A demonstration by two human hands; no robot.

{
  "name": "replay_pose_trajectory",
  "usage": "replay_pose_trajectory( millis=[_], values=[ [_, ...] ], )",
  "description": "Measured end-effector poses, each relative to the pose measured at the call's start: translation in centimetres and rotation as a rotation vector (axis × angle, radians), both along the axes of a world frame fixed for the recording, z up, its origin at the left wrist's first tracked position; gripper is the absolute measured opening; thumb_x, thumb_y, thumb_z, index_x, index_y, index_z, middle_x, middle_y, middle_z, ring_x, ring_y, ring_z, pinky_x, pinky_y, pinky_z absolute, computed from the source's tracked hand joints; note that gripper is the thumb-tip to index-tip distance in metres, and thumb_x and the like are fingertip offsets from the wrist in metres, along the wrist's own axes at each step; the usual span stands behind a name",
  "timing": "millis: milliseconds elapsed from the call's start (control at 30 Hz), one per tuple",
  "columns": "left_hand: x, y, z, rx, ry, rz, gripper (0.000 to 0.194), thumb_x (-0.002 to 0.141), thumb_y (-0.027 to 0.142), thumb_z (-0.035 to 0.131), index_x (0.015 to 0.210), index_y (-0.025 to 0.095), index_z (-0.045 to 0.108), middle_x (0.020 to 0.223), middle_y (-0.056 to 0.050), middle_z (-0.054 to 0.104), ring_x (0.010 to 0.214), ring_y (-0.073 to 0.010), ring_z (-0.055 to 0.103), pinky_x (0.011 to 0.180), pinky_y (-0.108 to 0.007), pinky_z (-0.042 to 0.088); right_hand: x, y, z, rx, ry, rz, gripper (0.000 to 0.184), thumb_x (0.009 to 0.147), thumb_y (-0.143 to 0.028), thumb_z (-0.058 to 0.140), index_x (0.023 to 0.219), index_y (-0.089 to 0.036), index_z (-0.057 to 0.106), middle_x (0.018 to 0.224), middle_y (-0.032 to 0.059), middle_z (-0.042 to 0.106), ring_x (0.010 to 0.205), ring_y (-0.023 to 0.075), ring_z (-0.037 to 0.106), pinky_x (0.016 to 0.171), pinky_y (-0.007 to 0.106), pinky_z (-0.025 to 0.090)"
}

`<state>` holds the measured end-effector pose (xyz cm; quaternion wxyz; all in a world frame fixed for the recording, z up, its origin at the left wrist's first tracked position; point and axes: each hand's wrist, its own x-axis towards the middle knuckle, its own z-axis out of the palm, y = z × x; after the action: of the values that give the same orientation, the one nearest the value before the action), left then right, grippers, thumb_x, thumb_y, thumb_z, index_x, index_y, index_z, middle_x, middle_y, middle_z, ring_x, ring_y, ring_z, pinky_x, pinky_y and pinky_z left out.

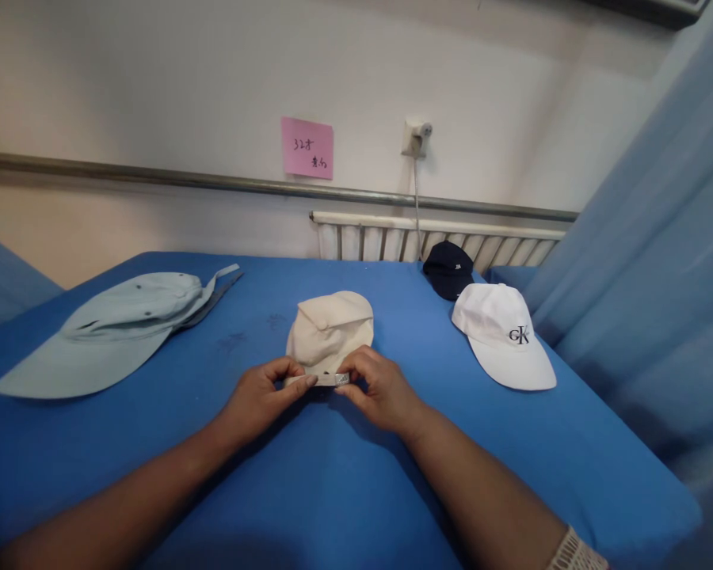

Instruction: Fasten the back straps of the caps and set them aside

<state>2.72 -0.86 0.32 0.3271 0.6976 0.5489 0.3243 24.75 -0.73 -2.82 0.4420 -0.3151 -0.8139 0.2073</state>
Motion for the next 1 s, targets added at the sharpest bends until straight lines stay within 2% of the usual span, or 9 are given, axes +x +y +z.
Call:
replay_pose_trajectory(
  millis=[167, 367, 600, 867, 1000],
  values=[
    [0.12, -0.33, 0.01, -0.036, -0.02, -0.069, 0.032, 0.076, 0.048, 0.062, 0.074, 0.017, 0.069, 0.068, 0.001, 0.064, 0.065, -0.0149, 0.054, 0.062, -0.025, 0.04, -0.17, 0.02, -0.01, -0.005, 0.003, -0.014, 0.016, 0.084, -0.016, 0.065, 0.097, -0.022, 0.058, 0.09, 0.0025, 0.06, 0.077, 0.0148, 0.057, 0.071, 0.029, 0.05],
    [0.43, -0.65, 0.2, -0.021, -0.023, -0.038, 0.03, 0.077, 0.047, 0.062, 0.074, 0.017, 0.069, 0.069, 0.0, 0.065, 0.065, -0.0154, 0.055, 0.063, -0.025, 0.042, -0.29, -0.11, -0.01, -0.014, 0.0, -0.015, 0.016, 0.083, -0.016, 0.066, 0.096, -0.022, 0.058, 0.088, 0.0022, 0.06, 0.076, 0.0148, 0.056, 0.07, 0.029, 0.049],
    [0.62, -0.71, 0.2, -0.039, -0.042, -0.066, 0.03, 0.077, 0.045, 0.062, 0.068, 0.017, 0.067, 0.066, 0.001, 0.063, 0.062, -0.0143, 0.053, 0.059, -0.023, 0.04, -0.33, -0.04, -0.18, -0.031, 0.013, -0.027, 0.015, 0.083, -0.018, 0.065, 0.095, -0.023, 0.058, 0.087, 0.0018, 0.06, 0.074, 0.0149, 0.057, 0.07, 0.029, 0.049],
    [0.54, -0.66, 0.03, -0.063, -0.054, -0.123, 0.03, 0.079, 0.044, 0.061, 0.073, 0.017, 0.07, 0.068, 0.001, 0.065, 0.065, -0.0144, 0.055, 0.061, -0.023, 0.041, -0.42, -0.15, 0.0, -0.025, 0.018, -0.026, 0.014, 0.083, -0.017, 0.066, 0.094, -0.022, 0.058, 0.086, 0.0017, 0.059, 0.074, 0.0149, 0.056, 0.069, 0.029, 0.049],
    [0.63, -0.69, 0.1, -0.075, -0.084, -0.106, 0.03, 0.079, 0.045, 0.062, 0.071, 0.016, 0.07, 0.067, 0.001, 0.066, 0.064, -0.0141, 0.056, 0.062, -0.023, 0.042, -0.43, -0.22, 0.08, -0.034, 0.011, -0.022, 0.014, 0.083, -0.018, 0.066, 0.094, -0.022, 0.058, 0.085, 0.0015, 0.059, 0.074, 0.0149, 0.057, 0.069, 0.029, 0.049]
  ],
)
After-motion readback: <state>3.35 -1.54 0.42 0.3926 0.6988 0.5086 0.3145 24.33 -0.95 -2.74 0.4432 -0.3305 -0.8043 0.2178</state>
